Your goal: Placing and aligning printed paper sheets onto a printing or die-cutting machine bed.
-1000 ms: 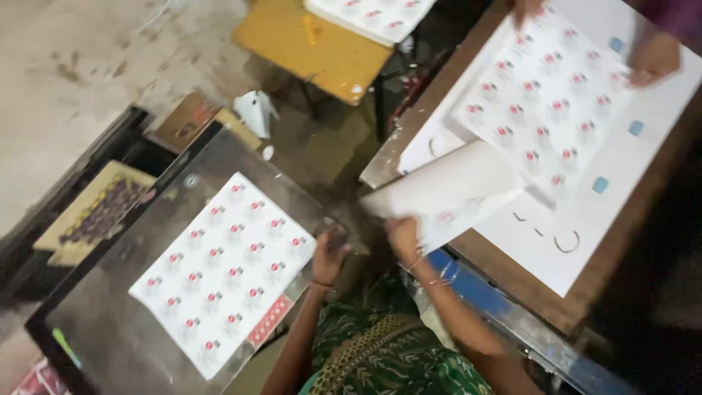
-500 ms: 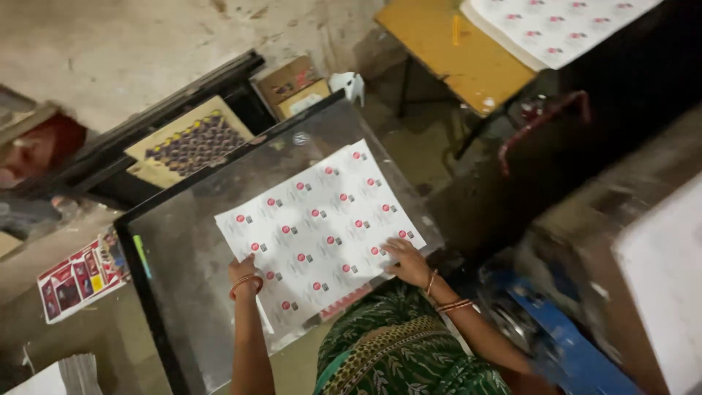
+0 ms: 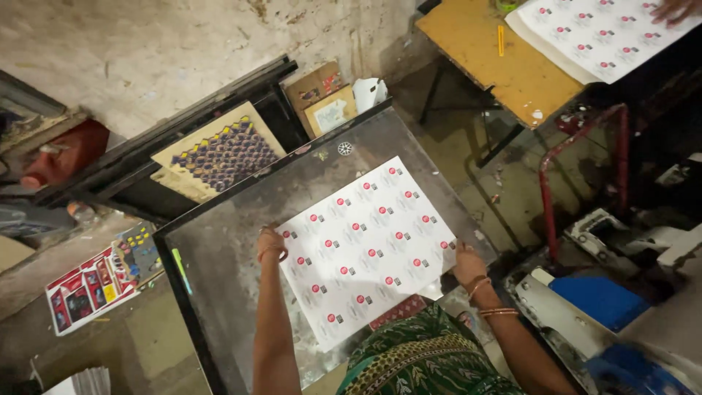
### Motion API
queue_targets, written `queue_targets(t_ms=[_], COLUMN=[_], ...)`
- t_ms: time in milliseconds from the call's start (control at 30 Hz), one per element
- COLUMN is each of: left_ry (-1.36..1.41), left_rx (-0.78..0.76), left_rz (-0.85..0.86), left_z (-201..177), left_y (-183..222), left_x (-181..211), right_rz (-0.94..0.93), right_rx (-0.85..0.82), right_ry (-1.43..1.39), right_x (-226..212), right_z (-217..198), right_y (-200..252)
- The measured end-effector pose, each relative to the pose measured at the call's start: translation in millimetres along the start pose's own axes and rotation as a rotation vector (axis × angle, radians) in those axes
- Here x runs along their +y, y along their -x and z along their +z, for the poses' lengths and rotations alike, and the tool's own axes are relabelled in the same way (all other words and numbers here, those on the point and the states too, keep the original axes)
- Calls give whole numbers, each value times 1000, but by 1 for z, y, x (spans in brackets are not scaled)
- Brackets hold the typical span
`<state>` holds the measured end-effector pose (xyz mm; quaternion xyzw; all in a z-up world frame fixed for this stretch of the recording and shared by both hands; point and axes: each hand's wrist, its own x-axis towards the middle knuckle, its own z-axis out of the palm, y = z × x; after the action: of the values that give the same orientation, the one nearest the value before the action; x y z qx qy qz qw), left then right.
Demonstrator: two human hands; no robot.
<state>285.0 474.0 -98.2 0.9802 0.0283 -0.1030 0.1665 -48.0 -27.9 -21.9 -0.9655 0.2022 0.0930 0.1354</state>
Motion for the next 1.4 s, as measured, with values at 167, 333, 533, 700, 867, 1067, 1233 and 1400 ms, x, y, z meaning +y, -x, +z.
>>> queue_targets(t_ms=[167, 333, 533, 700, 867, 1067, 1233, 1400], left_ry=[43, -33, 150, 249, 335, 364, 413, 728], left_rx=[32, 417, 332, 211, 222, 186, 168, -123], left_rz=[116, -20, 453, 699, 832, 718, 846, 678], left_z=[3, -35, 83, 104, 108, 95, 125, 99], left_y=[0, 96, 213, 279, 285, 328, 336, 384], left_x=[-8, 84, 232, 342, 399, 454, 439, 479], right_rz=[123, -19, 265, 506, 643, 798, 596, 527], right_rx=[-103, 247, 480, 947, 1379, 1654, 1922, 964], right_ry=[-128, -364, -647, -786, -900, -434, -1519, -873], right_x=[0, 33, 111, 239, 354, 562, 701, 418], right_z=[-29, -15, 10, -84, -241, -215, -75, -74], right_y=[14, 40, 114, 184, 315, 304, 173, 65])
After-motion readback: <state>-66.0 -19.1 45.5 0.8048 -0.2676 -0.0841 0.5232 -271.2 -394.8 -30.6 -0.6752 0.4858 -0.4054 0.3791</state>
